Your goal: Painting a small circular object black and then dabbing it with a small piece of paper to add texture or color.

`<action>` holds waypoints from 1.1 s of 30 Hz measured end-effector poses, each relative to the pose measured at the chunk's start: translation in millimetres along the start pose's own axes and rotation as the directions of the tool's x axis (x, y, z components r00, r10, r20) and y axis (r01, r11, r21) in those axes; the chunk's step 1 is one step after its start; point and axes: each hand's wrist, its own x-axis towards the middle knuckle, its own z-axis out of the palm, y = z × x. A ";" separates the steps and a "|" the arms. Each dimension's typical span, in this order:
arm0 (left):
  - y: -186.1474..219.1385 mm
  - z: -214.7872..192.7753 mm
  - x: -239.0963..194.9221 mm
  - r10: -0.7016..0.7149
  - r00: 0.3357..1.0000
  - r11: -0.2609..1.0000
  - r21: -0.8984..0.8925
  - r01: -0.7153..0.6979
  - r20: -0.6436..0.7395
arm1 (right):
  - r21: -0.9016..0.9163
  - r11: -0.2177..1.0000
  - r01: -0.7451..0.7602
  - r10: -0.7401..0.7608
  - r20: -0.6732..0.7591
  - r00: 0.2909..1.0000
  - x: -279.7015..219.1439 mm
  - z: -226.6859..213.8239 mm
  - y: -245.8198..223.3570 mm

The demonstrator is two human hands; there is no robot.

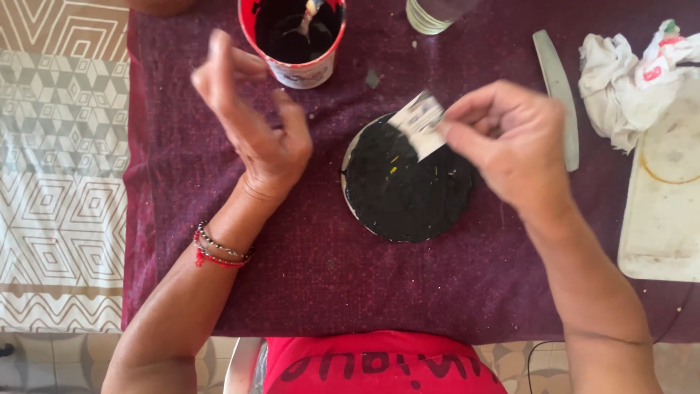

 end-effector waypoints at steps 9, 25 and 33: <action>-39.7 9.4 10.5 -0.570 0.818 0.755 -0.442 0.484 -0.078 | -0.155 0.988 0.006 0.028 0.219 0.975 -16.0 -27.9 -14.6; -10.7 10.3 24.1 -0.401 0.916 0.845 -0.378 0.378 0.021 | -0.115 0.993 0.017 -0.001 0.139 0.990 -16.9 -23.1 -0.2; -13.1 9.5 23.7 -0.394 0.919 0.846 -0.378 0.376 0.034 | -0.047 0.999 0.018 0.002 0.408 0.913 -26.6 -0.5 -2.9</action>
